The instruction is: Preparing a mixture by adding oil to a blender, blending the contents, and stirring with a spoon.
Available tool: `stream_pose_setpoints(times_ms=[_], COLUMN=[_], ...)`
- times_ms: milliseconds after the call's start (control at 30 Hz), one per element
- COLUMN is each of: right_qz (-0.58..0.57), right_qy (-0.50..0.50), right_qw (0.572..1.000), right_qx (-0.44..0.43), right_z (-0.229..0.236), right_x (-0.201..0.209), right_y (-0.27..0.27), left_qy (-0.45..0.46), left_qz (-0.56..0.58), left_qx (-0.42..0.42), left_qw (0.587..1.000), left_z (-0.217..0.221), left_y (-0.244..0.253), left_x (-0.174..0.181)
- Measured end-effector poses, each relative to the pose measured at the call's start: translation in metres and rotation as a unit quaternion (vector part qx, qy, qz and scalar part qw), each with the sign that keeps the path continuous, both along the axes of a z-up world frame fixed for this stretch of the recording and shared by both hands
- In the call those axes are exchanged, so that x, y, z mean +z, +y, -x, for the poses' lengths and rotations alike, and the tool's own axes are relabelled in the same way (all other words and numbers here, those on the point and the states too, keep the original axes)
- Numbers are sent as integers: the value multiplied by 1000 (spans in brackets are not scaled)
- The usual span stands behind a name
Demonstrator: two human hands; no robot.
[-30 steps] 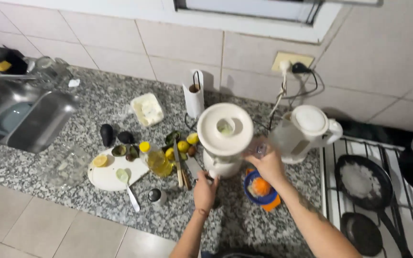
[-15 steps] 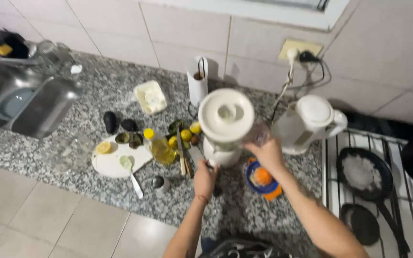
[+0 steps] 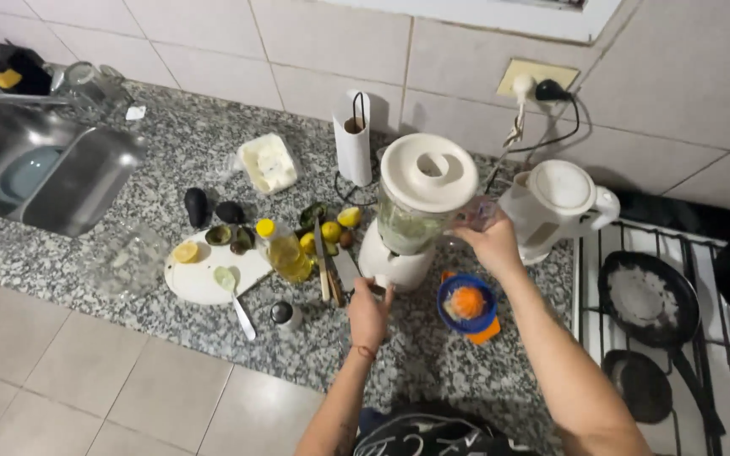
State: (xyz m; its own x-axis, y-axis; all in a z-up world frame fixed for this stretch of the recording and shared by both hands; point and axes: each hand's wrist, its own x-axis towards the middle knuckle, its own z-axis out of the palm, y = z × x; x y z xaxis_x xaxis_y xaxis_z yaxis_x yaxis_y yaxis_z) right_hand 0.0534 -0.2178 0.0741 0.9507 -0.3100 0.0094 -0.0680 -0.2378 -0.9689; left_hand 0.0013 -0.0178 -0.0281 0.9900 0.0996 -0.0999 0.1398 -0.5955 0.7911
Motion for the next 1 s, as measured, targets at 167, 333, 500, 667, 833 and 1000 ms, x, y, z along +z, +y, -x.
stream_pose_setpoints(times_ms=[167, 333, 500, 667, 833, 1000], right_qz=[-86, -149, -139, -98, -7, 86], right_qy=[-5, -12, -21, -31, -15, 14], right_qw=[996, 989, 990, 994, 999, 995], right_qx=[12, 22, 21, 23, 37, 39], right_z=[-46, -74, -76, -42, 1, 28], right_x=[-7, -11, -19, 6, 17, 16], right_y=[-32, -41, -44, -23, -1, 10], left_qy=[-33, -63, -79, -75, -44, 8], left_qz=[-2, -1, -29, -39, -78, -41], left_qx=[-23, -13, -29, -32, -38, -63], left_qw=[999, 998, 996, 996, 995, 997], left_z=[-4, -30, -30, -18, 2, 21], left_y=[-9, -5, -5, -1, 5, 6], left_x=[21, 25, 21, 14, -13, -1])
